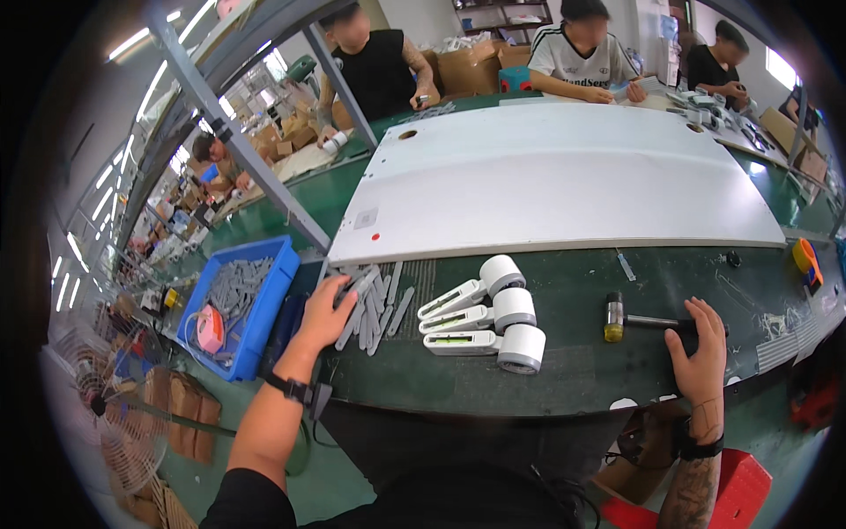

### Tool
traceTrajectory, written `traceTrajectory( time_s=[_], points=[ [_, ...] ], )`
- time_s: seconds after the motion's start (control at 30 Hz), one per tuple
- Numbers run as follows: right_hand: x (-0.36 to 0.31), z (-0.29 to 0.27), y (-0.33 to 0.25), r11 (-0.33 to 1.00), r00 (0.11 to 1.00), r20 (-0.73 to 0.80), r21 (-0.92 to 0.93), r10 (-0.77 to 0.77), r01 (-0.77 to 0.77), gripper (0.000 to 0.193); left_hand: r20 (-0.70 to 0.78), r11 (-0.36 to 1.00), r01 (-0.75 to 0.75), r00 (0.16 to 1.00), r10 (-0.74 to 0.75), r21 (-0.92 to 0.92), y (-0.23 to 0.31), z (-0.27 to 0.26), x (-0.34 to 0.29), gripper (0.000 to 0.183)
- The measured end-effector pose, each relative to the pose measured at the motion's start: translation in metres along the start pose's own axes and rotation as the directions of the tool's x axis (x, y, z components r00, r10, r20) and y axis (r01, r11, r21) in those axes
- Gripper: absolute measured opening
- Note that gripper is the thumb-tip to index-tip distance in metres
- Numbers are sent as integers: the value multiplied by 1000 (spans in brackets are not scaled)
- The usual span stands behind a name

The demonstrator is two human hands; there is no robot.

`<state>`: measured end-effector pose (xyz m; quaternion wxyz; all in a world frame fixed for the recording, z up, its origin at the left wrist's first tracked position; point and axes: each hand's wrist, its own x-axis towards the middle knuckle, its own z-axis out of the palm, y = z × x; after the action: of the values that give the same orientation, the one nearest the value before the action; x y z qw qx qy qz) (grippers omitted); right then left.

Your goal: Assembling white plastic components by hammering clips into them on a factory workbench.

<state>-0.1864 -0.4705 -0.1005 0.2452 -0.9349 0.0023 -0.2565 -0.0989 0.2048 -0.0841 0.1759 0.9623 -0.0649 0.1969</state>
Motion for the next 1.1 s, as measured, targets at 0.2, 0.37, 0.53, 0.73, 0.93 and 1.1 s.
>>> traceTrajectory(
  time_s=[0.2, 0.37, 0.53, 0.73, 0.93, 1.1],
  points=[
    [-16, -32, -9, 987, 998, -58, -161, 18, -27, 45, 46, 998, 41, 998, -39, -42, 62, 8, 34, 47],
    [-3, -7, -16, 997, 980, -180, -3, -79, 80, 40, 179, 961, -134, 979, 92, 241, 48, 40, 21, 65],
    [-8, -16, -17, 999, 984, -171, -19, -38, 35, 30, 247, 986, -13, 969, -29, 169, 59, 38, 24, 66],
    [-17, -23, -9, 1000, 987, -161, -14, 1, -3, 32, -41, 1000, 2, 999, -3, -27, 56, 37, 50, 35],
    [-16, -18, -11, 1000, 986, -164, 17, 15, -12, 30, -227, 967, 135, 970, -85, 214, -20, 0, 74, 23],
    [-14, -22, -9, 1000, 981, -196, 7, 2, 0, 28, -21, 962, 237, 972, -236, 139, -47, 4, 59, 20]
  ],
)
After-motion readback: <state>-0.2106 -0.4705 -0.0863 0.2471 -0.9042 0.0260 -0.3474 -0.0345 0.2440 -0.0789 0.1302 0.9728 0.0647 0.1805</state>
